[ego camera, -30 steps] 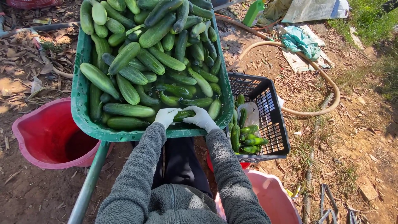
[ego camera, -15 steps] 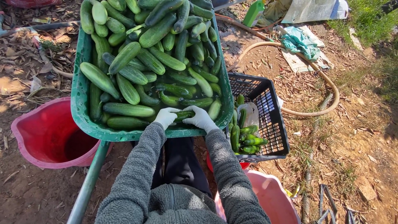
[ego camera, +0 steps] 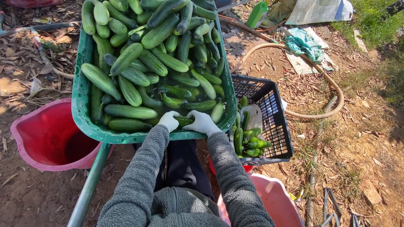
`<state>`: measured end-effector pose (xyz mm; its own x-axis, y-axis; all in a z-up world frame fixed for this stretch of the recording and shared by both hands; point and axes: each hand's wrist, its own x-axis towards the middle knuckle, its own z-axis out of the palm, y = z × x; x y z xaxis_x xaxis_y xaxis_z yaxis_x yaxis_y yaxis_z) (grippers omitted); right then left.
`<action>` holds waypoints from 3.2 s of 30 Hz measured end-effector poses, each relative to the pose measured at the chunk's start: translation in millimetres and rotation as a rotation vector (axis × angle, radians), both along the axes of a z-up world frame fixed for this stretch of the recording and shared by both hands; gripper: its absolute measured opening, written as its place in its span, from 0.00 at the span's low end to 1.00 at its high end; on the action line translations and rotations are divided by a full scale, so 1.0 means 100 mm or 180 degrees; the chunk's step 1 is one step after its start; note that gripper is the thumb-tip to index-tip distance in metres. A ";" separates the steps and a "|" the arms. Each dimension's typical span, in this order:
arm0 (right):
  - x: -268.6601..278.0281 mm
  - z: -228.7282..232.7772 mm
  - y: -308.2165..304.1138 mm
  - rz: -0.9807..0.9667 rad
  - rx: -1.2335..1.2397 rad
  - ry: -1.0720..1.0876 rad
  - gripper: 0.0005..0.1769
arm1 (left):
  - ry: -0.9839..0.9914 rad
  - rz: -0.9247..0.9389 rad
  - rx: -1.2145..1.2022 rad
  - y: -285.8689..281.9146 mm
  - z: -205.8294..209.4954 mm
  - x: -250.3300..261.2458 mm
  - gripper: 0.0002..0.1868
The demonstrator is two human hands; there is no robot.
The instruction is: A person wearing gloves sorts cucumbers from a green wheelbarrow into a black plastic crate.
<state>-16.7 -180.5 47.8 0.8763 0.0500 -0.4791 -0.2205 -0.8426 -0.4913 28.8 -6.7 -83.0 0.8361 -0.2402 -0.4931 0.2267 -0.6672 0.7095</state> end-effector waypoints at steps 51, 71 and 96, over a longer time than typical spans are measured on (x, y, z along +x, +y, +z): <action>0.07 -0.35 -0.20 -0.0715 0.1048 0.0201 0.50 | 0.0165 0.0579 -0.0289 0.03 0.84 -0.20 0.28; -1.15 -0.07 -1.76 -0.4065 0.1404 -0.1752 0.31 | 0.0380 0.1045 -0.1644 0.04 0.73 -0.15 0.17; -1.27 -0.70 -1.84 -0.2226 -0.1112 -0.0322 0.22 | 0.0369 0.1062 -0.1688 0.01 0.67 -0.12 0.18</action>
